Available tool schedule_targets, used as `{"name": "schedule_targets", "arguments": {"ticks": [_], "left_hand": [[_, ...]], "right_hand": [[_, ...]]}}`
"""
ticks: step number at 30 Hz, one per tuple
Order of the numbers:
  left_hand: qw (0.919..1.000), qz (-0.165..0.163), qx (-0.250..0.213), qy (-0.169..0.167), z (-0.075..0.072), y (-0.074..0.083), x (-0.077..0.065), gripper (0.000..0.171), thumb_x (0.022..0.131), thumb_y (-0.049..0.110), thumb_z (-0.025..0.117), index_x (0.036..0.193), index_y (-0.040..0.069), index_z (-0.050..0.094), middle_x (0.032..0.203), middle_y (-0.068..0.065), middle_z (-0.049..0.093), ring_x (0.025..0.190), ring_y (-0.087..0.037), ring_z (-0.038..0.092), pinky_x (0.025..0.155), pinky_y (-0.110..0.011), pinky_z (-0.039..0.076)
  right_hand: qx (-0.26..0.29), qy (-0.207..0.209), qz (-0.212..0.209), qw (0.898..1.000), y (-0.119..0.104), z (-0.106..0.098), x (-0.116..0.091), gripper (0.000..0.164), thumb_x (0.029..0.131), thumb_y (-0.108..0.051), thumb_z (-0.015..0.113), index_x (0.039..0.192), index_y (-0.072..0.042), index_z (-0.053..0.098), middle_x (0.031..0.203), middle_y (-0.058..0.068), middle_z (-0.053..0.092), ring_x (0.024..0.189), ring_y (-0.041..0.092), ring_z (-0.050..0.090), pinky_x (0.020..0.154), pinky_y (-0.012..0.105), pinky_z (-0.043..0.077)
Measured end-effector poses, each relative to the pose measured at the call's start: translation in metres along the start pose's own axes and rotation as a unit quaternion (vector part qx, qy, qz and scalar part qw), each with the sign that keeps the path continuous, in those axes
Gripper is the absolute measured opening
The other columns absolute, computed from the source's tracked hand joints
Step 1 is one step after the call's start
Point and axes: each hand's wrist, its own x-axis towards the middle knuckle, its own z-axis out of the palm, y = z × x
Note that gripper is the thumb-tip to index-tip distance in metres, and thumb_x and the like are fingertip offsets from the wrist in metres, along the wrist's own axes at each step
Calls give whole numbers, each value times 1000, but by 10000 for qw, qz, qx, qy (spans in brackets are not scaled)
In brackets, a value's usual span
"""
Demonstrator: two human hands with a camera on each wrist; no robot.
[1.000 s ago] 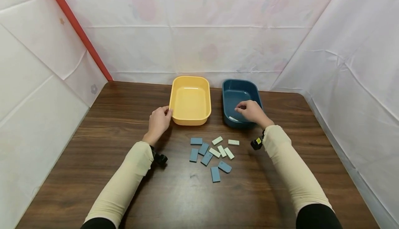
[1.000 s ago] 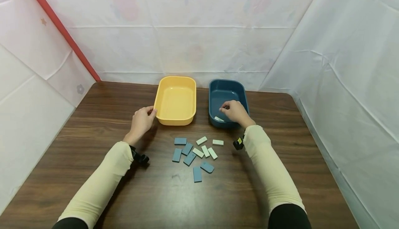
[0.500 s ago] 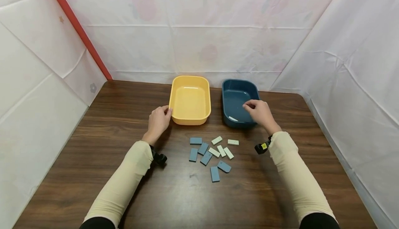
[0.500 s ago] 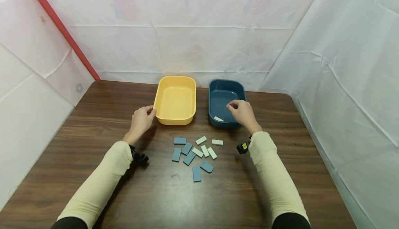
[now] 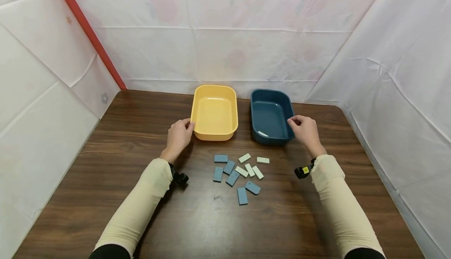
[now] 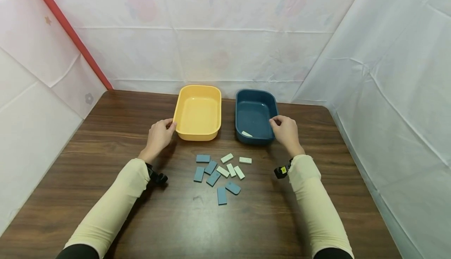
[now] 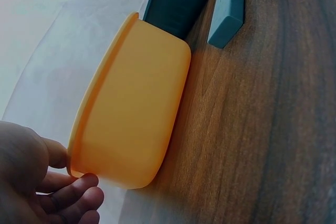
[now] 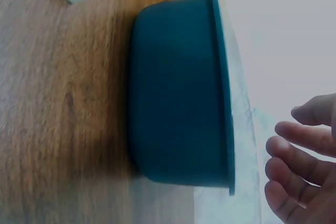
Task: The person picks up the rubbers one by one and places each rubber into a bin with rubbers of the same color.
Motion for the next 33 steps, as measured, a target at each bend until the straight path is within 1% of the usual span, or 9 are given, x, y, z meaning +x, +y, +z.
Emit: {"name": "schedule_targets", "arguments": {"ticks": [6, 10, 17, 23, 27, 31, 33], "left_hand": [[10000, -32, -25, -39, 0, 1, -1, 42, 93, 34, 44, 123, 5, 55, 102, -11, 63, 90, -28, 59, 80, -43, 46], [10000, -73, -20, -51, 0, 2, -1, 42, 93, 34, 44, 123, 6, 55, 102, -11, 62, 91, -28, 59, 81, -43, 46], [10000, -82, -11, 1, -2, 2, -2, 42, 94, 34, 44, 123, 5, 55, 102, -11, 62, 93, -28, 58, 84, -43, 45], [10000, -74, -14, 57, -2, -1, -3, 42, 93, 34, 44, 123, 5, 55, 102, -12, 62, 94, -28, 58, 85, -44, 44], [9999, -74, -22, 65, -2, -2, -3, 43, 94, 34, 44, 123, 5, 55, 104, -12, 62, 96, -29, 58, 87, -45, 43], [9999, -67, -117, 48, -1, -5, -2, 43, 93, 35, 44, 123, 6, 55, 104, -11, 62, 96, -28, 58, 86, -44, 44], [9998, -28, -179, 24, 0, -7, -2, 44, 93, 37, 44, 123, 6, 55, 103, -11, 62, 95, -28, 58, 85, -44, 44]], "right_hand": [[-125, 294, 236, 9992, 10, -2, -3, 30, 92, -27, 49, 100, -4, 67, 84, 14, 64, 73, 23, 53, 65, 31, 41], [-157, 345, 355, 9987, 17, -3, -6, 29, 92, -25, 49, 101, -3, 66, 87, 15, 65, 76, 25, 56, 67, 34, 43], [-201, 443, 460, 9978, 27, -2, -10, 27, 91, -22, 51, 100, -2, 67, 88, 17, 66, 77, 27, 57, 68, 36, 43], [-276, 326, 641, 9970, 35, 3, -11, 32, 92, -27, 48, 102, -2, 66, 90, 17, 66, 81, 28, 57, 70, 37, 43], [-282, 153, 748, 9967, 40, 6, -12, 35, 92, -30, 48, 104, -2, 66, 93, 17, 66, 83, 28, 58, 71, 39, 44], [-175, -33, 819, 9965, 42, 9, -13, 38, 93, -32, 47, 107, -1, 65, 98, 19, 66, 88, 30, 59, 74, 42, 46], [-113, -75, 848, 9963, 43, 10, -15, 39, 93, -32, 46, 108, -1, 64, 98, 19, 66, 87, 30, 59, 74, 42, 46]]}}
